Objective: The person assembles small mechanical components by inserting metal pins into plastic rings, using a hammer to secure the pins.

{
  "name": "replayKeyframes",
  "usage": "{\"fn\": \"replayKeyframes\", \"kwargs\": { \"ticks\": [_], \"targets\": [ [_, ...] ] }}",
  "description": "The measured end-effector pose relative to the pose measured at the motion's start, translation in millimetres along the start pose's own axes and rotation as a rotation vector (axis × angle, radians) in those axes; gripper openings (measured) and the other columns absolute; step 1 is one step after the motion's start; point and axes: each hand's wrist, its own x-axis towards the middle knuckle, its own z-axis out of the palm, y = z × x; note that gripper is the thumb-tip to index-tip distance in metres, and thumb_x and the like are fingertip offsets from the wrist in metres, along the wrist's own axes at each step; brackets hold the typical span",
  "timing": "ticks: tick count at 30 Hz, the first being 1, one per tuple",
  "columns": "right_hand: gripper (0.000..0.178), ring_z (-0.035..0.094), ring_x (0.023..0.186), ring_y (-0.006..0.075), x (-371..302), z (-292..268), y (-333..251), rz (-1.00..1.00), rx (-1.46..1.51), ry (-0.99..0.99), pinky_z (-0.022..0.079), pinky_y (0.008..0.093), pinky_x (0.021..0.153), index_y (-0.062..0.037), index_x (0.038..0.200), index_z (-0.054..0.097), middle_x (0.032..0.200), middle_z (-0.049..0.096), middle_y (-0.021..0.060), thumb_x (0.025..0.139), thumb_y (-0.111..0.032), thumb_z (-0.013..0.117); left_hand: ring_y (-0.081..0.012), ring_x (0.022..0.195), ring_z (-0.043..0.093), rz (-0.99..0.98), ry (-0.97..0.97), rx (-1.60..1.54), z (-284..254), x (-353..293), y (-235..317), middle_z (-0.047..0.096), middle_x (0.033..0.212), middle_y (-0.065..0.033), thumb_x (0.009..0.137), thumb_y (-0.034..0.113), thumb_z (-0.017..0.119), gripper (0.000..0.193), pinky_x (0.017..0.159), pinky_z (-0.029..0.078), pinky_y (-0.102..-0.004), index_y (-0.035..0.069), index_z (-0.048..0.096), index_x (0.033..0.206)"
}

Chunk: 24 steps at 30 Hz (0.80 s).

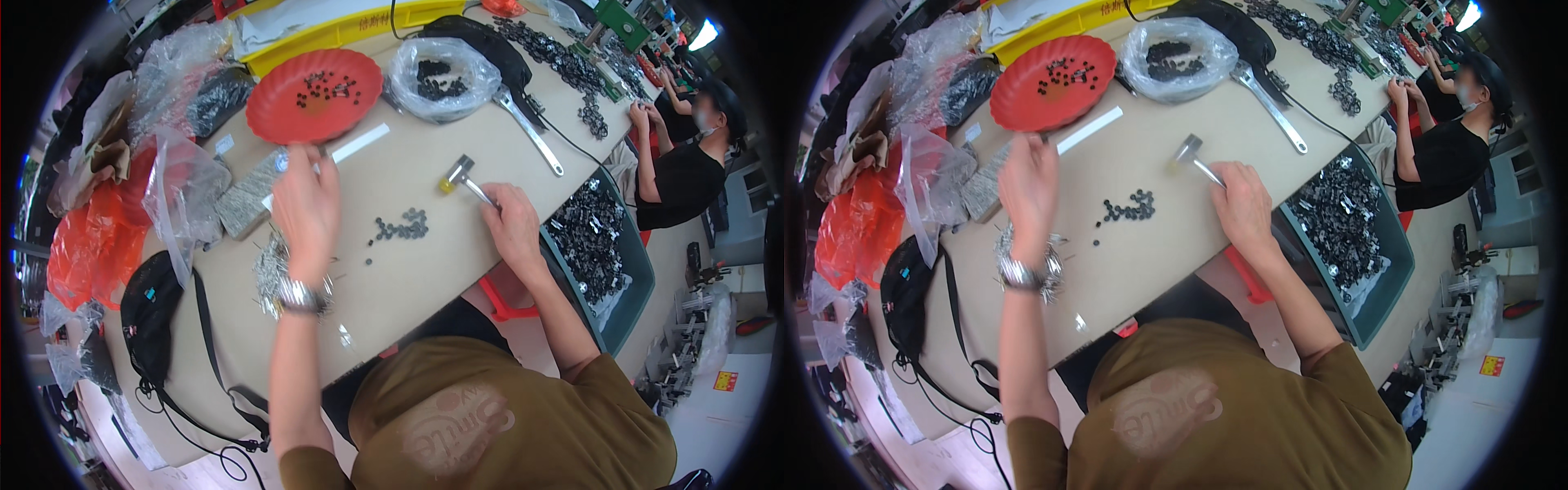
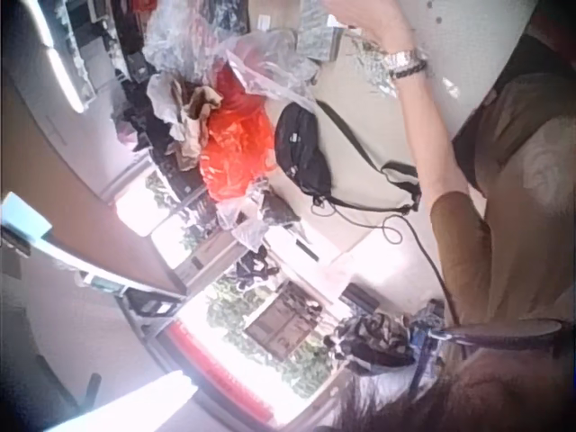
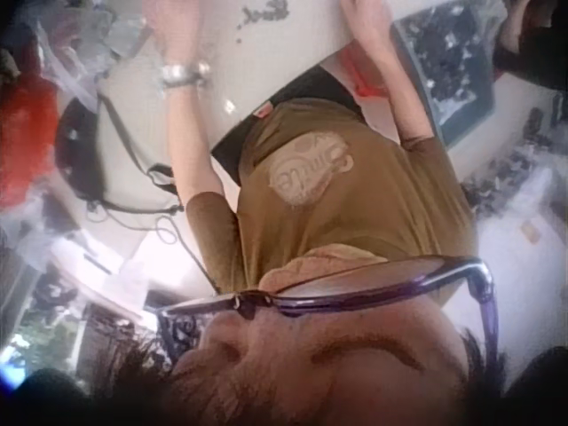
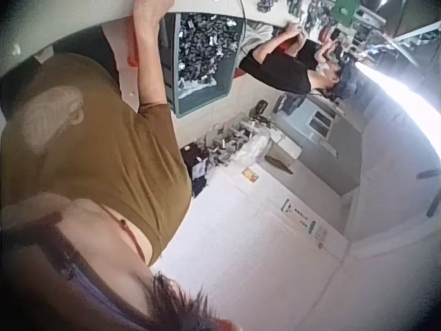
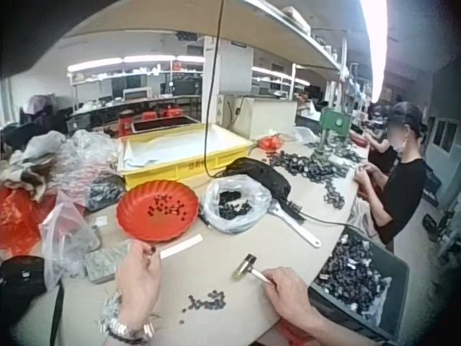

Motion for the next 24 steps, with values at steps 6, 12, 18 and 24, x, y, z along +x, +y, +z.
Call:
{"fn": "replayKeyframes", "kwargs": {
  "ticks": [6,12,18,24],
  "targets": [
    [0.025,0.063,0.091,0.0344,10.7,14.9,-6.6,-0.079,-0.017,0.016,0.051,0.0436,0.081,-0.0001,0.111,0.069,0.1,0.063,0.0157,0.087,-0.002,0.064,-0.0322,0.064,0.066,0.035,0.265,0.032,12.6,79.3,-33.5,0.072,0.083,-0.0121,0.095,0.03,0.074,0.028,0.059,0.049,-0.0435,0.005,0.063,0.1],
    [0.025,0.06,0.097,0.0302,6.8,20.3,-37.6,-0.247,-0.15,0.169,0.051,0.0424,0.085,-0.0071,0.106,0.073,0.099,0.061,0.0091,0.081,-0.007,0.072,-0.0123,0.073,0.051,-0.776,-0.217,-1.542,-28.9,-12.5,-21.1,0.058,0.086,-0.0034,0.1,0.013,0.067,0.017,0.063,0.043,-0.0251,0.0,0.062,0.11],
    [0.024,0.059,0.094,0.0284,-10.8,55.3,-91.1,-0.556,0.33,-0.209,0.051,0.0404,0.082,-0.0079,0.099,0.072,0.096,0.06,0.007,0.076,-0.009,0.079,-0.0204,0.085,0.057,-0.976,-0.111,-1.755,-60.2,-110.0,-16.5,0.061,0.099,-0.0097,0.101,-0.005,0.053,0.02,0.077,0.052,-0.0289,-0.003,0.055,0.121],
    [0.015,0.06,0.092,0.0286,-15.2,71.1,-105.6,-0.542,0.217,-0.331,0.053,0.0386,0.08,-0.004,0.088,0.065,0.091,0.06,0.0105,0.078,-0.008,0.076,-0.0275,0.115,0.066,-0.895,-0.102,-1.818,-76.0,-159.9,-36.7,0.069,0.116,-0.0131,0.1,-0.006,0.058,0.024,0.097,0.058,-0.034,0.001,0.06,0.124]
  ]
}}
